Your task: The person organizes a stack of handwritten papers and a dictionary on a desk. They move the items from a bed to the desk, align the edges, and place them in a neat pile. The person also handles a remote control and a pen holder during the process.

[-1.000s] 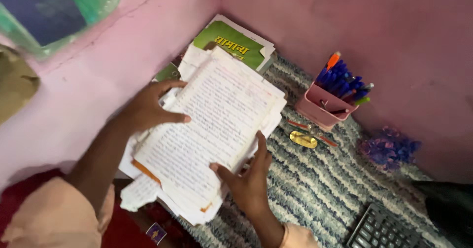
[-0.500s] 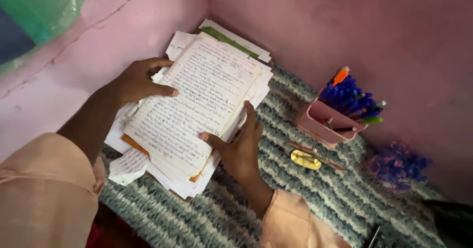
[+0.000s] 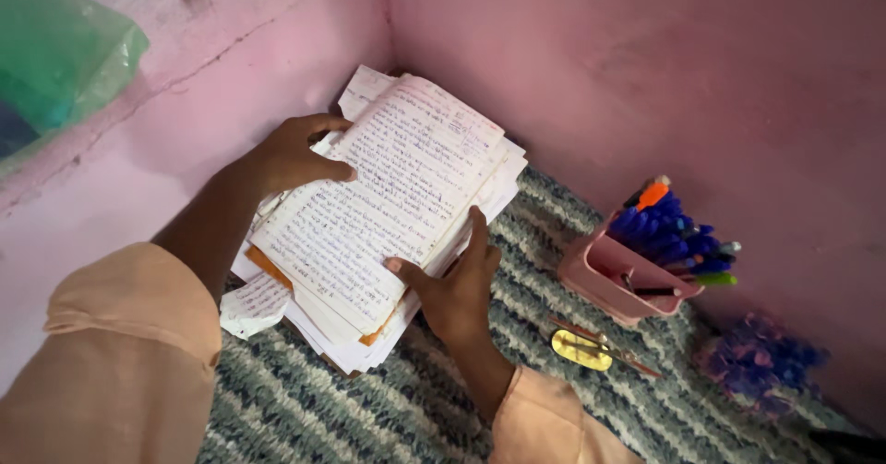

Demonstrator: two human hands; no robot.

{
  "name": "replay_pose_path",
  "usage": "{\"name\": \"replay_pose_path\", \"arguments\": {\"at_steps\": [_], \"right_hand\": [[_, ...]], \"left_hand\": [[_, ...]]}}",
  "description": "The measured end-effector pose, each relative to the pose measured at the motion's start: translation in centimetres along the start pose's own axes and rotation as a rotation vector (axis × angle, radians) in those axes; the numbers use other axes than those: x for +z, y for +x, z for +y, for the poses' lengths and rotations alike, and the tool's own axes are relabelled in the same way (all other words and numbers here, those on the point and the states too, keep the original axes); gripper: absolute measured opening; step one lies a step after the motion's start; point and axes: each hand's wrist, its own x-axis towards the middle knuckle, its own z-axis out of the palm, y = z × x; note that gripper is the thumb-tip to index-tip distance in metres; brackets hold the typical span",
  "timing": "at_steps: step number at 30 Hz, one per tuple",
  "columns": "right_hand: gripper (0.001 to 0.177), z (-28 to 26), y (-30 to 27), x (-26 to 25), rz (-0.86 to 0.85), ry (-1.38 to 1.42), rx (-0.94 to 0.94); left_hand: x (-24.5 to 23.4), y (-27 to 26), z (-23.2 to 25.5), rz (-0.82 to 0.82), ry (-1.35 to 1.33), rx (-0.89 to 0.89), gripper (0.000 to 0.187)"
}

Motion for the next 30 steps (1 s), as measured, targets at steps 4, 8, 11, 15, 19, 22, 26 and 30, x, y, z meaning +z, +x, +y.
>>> {"name": "replay_pose_path", "arguments": {"at_steps": [4, 8, 11, 15, 19, 22, 26, 30], "right_hand": [[0.129, -0.1, 0.2, 1.0, 0.011, 0.011, 0.007], [0.129, -0.2, 0.6, 1.4, 0.023, -0.057, 0.078], [0.128, -0.3, 0.5, 1.5, 0.02, -0.02, 0.038], [0.128, -0.1, 0.5, 1.6, 0.029, -0.019, -0.01], [0.128, 0.1, 1.2, 1.4, 0.012, -0.054, -0.005], [0.127, 0.9, 0.9, 1.3, 0.017, -0.103, -0.076], [0.126, 1.3, 0.7, 0.8, -0.012, -0.132, -0.109], [0.127, 1.6, 0.9, 1.4, -0.01, -0.17, -0.119]], "left_hand": [[0.0, 1.3, -0.7, 0.026, 0.05, 0.002, 0.08], [0.2, 2.3, -2.0, 0.02, 0.057, 0.03, 0.081], [0.2, 2.0, -2.2, 0.023, 0.06, -0.009, 0.083], [0.2, 1.2, -1.7, 0.04, 0.091, 0.031, 0.087], [0.1, -0.4, -1.0, 0.167, 0.187, -0.027, 0.091], [0.6, -2.0, -1.5, 0.173, 0.218, -0.069, 0.091], [1.3, -4.5, -2.7, 0.174, 0.277, -0.094, 0.089], [1.1, -6.0, -3.4, 0.208, 0.262, -0.05, 0.09]]}}
